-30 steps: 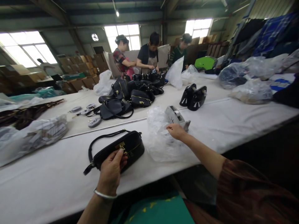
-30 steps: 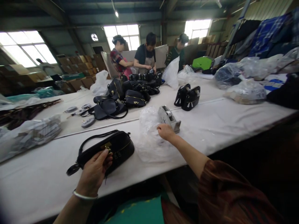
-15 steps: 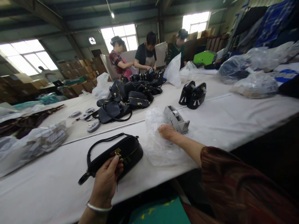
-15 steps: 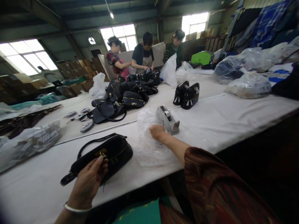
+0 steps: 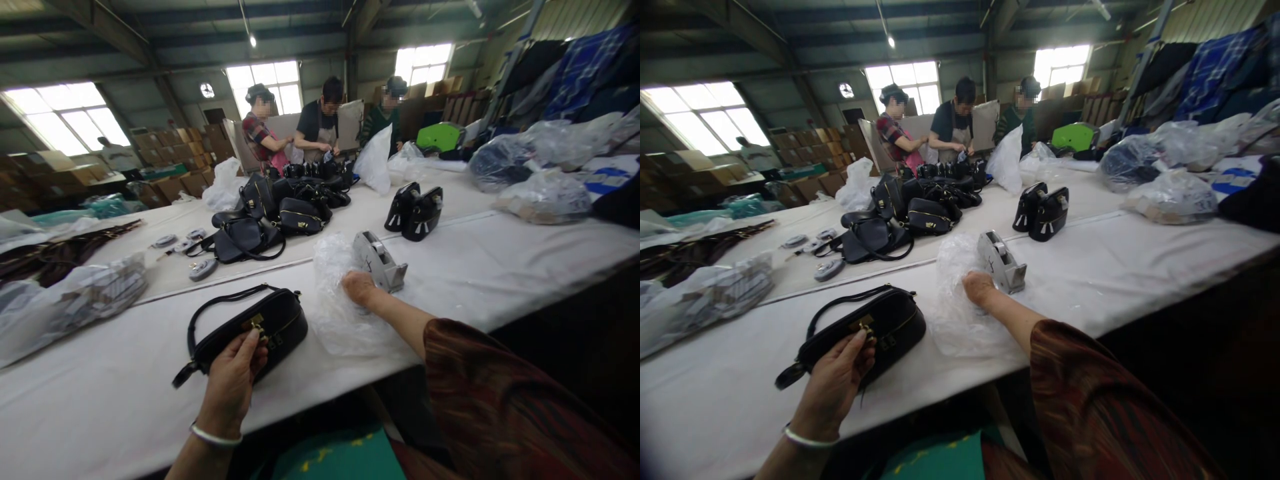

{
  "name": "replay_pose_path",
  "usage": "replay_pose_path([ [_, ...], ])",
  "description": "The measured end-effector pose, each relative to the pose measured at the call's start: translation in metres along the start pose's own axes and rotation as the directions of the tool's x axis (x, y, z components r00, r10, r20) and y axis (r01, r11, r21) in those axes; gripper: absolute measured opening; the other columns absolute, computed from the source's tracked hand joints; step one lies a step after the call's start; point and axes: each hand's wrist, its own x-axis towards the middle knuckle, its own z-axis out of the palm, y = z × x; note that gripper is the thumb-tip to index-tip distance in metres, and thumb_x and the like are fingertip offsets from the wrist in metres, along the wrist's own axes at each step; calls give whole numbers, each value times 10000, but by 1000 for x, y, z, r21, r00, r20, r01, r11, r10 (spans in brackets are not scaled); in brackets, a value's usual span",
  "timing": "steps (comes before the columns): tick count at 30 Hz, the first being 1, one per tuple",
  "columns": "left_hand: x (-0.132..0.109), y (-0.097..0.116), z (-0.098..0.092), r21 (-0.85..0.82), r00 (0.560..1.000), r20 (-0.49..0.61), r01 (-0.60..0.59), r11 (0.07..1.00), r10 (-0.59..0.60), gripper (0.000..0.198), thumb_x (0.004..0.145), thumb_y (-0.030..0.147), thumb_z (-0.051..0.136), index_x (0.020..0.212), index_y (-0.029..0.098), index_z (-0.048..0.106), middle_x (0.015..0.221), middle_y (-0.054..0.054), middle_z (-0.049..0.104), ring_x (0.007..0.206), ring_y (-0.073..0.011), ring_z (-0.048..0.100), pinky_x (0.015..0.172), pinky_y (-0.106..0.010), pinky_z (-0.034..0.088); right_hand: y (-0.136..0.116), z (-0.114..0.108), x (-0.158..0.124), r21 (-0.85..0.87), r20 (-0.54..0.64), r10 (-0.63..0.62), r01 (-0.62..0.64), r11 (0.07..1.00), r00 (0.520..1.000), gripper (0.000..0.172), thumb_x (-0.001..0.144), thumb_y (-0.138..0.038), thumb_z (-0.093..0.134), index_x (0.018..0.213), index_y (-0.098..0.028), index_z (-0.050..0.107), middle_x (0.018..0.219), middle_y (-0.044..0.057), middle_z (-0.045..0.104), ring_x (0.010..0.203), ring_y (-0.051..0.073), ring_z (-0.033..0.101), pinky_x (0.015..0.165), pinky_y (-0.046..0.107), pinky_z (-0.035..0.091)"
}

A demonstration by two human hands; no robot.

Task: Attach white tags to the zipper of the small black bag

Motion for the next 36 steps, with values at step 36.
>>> replay_pose_path([
  [36, 7, 2, -23, 19, 951, 309, -35, 999, 27, 305, 703, 397, 784, 883, 152, 755, 856, -82, 714, 829, -199, 658, 781, -340, 510, -167, -35, -84, 856, -50, -228, 160, 492, 972, 219, 718, -381, 749, 672, -166, 753, 605, 4, 685, 576, 135, 575, 550, 235, 411],
])
